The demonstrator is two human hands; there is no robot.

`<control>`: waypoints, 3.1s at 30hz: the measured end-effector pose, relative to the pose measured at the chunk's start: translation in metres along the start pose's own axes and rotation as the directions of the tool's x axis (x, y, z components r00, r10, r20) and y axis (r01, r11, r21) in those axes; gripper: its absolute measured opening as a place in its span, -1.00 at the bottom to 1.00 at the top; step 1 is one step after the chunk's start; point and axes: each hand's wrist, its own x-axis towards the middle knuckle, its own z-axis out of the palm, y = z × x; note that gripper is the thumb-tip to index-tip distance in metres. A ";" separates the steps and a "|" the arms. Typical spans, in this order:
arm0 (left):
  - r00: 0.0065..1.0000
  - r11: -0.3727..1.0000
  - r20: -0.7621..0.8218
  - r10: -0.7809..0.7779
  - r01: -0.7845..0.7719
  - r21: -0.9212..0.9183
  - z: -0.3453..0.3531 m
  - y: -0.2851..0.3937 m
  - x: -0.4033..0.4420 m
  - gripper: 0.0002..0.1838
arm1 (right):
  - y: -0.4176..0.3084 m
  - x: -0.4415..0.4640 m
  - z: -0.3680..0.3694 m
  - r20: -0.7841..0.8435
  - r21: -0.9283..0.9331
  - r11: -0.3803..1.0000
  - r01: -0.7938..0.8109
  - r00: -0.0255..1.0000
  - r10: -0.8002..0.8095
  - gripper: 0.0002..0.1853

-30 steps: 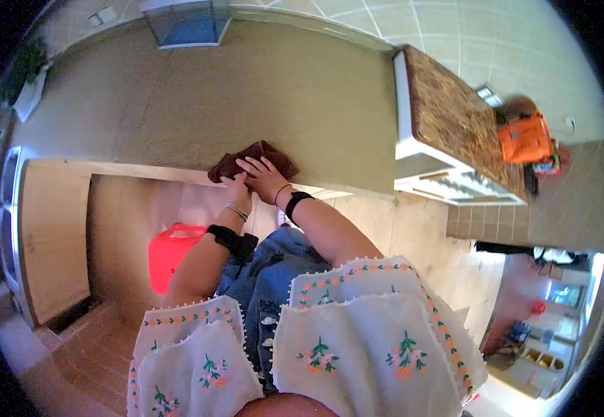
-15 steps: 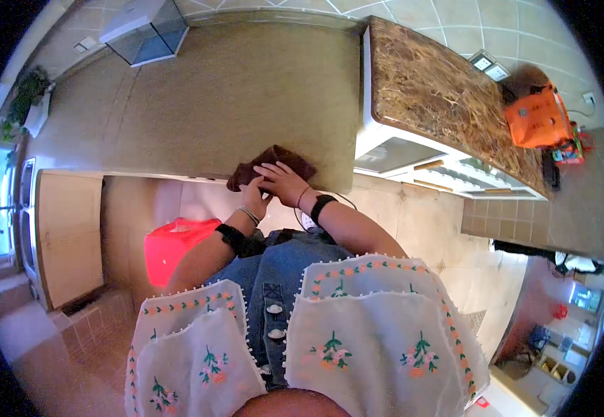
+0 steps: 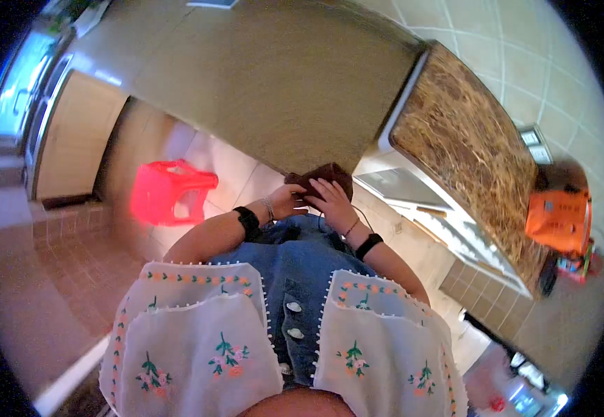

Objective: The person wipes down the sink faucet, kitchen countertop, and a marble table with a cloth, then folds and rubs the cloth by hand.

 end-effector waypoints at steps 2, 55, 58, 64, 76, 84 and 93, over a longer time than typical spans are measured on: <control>0.999 0.999 -0.029 0.041 -0.041 -0.003 -0.002 -0.004 0.004 -0.85 | -0.002 0.002 0.001 0.016 -0.036 0.999 0.018 1.000 -0.017 -0.66; 0.084 -0.029 0.115 0.990 -0.670 0.742 0.297 -0.121 0.051 -0.63 | 0.074 -0.191 -0.175 -0.593 -0.166 0.976 -0.143 0.805 0.017 -0.53; 0.061 -0.116 0.205 0.977 -0.654 0.748 0.360 -0.120 0.066 -0.65 | 0.105 -0.217 -0.210 -0.639 -0.224 0.937 -0.267 0.767 0.066 -0.57; 0.130 -0.385 0.405 0.905 -0.156 0.910 0.404 -0.128 0.119 -0.57 | 0.178 -0.239 -0.218 -0.387 -0.364 0.809 -0.462 0.865 0.320 -0.43; 0.449 -0.730 0.600 0.662 0.204 0.652 0.383 -0.122 0.144 -0.46 | 0.200 -0.239 -0.215 -0.290 -0.308 0.877 -0.369 0.914 0.283 -0.26; 0.338 -0.772 0.695 0.635 0.290 0.565 0.393 -0.123 0.153 -0.64 | 0.214 -0.243 -0.224 -0.275 -0.326 0.917 -0.229 0.951 0.139 -0.24; 0.233 -0.766 0.730 0.643 0.215 0.606 0.373 -0.122 0.168 -0.60 | 0.210 -0.241 -0.214 -0.291 -0.412 0.885 -0.215 0.952 0.095 -0.22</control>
